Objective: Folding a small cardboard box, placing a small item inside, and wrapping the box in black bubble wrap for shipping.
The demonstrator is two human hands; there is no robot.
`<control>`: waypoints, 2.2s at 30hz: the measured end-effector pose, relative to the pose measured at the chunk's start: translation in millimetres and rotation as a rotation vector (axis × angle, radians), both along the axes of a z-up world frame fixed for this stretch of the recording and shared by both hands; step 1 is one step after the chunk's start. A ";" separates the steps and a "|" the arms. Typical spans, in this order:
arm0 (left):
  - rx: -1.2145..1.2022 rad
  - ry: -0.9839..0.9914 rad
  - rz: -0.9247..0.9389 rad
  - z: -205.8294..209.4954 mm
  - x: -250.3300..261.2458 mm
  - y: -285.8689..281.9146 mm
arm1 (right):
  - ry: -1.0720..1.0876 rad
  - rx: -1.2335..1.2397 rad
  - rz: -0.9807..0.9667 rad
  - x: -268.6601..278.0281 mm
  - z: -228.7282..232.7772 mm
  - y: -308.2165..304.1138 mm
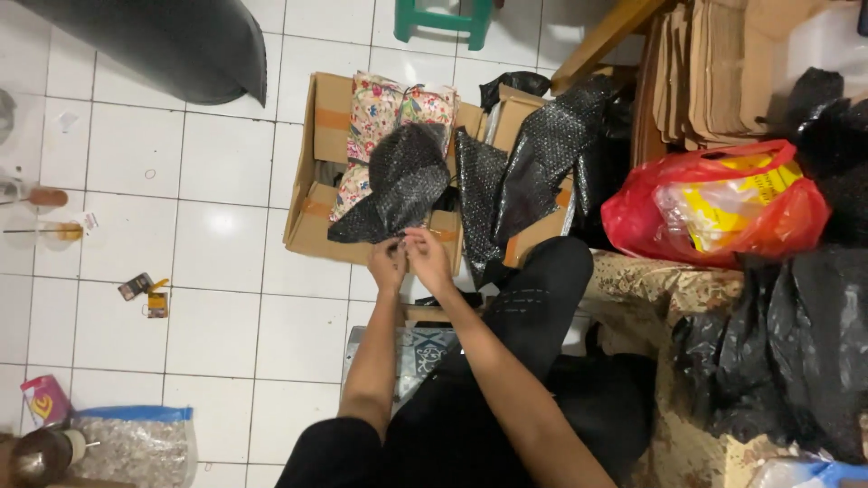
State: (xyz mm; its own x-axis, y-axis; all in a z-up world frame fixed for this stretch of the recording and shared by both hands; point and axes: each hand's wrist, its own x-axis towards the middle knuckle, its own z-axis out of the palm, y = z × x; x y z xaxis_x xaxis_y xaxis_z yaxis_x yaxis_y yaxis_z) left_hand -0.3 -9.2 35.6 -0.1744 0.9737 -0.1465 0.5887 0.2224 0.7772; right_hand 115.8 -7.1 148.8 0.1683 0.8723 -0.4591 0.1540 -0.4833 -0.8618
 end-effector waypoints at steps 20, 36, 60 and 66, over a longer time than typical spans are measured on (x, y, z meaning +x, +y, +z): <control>0.090 -0.601 0.215 251.2 38.2 -26.0 | 0.002 0.129 -0.187 88.1 131.3 -37.0; -0.554 -0.718 -0.220 370.6 204.2 -48.3 | -0.483 0.407 -0.310 235.4 310.2 -215.4; 0.126 -1.386 -0.988 434.5 339.1 -145.9 | -0.550 0.733 -1.213 253.2 385.9 -396.9; 0.211 -1.259 -1.212 454.8 379.0 -210.8 | -0.672 0.726 -1.491 272.4 392.2 -453.5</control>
